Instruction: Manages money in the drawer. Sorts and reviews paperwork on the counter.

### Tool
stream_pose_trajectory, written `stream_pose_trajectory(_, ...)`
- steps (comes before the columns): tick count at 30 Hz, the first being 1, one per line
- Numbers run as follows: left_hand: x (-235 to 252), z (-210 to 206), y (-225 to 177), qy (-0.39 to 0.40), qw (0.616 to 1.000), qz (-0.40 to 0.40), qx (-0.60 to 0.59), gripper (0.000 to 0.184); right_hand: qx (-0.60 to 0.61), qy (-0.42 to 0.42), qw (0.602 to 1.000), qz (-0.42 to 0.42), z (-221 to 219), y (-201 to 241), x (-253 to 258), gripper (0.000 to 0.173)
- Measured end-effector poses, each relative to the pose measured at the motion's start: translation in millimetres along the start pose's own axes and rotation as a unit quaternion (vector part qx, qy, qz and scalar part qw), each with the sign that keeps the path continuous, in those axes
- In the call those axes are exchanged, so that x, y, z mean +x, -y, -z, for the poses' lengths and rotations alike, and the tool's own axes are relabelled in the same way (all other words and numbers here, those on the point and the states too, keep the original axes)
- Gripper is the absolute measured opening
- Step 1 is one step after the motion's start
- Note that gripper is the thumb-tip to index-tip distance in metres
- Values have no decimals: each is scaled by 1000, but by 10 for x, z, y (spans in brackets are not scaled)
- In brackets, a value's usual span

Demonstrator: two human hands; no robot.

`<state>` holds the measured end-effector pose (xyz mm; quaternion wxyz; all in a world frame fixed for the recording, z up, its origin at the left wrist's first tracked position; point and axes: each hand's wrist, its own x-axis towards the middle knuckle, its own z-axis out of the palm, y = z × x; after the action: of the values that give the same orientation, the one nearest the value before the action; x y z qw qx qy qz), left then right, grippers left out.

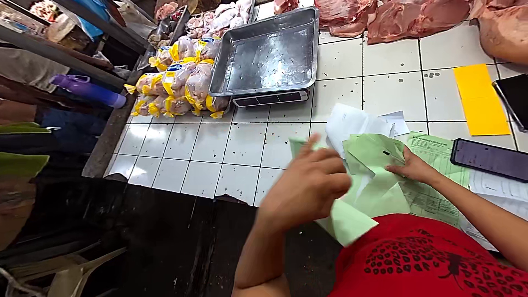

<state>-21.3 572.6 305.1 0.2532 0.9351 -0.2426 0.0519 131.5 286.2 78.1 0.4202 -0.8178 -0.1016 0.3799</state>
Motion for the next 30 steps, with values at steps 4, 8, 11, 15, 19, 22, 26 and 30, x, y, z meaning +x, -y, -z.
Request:
stream_pose_trajectory(4,456,-679,250,188,969,141,-71,24,-81,19,996,-13,13,81,-26,114)
stream_pose_trajectory(8,394,-1143,1033,83,916,381,-93,43,1,-24,1000,6,48,150,37,115)
stream_pose_trajectory(11,227,-1334,1541,6,867,482,-123,76,91,-73,993,-15,124,254,145,85)
stream_pose_trajectory(15,138,-1495,1824,-11,824,491,-281,85,104,-71,991,-33,220,290,297,64)
stream_pose_trajectory(19,136,-1622,1814,-8,821,465,-330,33,51,-64,997,3,180,255,393,38)
stream_pose_trajectory(22,23,-1604,1700,60,809,491,-317,27,1,-41,999,18,148,266,335,33)
stream_pose_trajectory(26,-241,-1620,1554,167,808,494,-275,30,-248,105,963,9,194,332,264,30)
stream_pose_trajectory(30,-296,-1469,1277,185,764,601,-146,61,-380,138,913,-46,257,519,273,32)
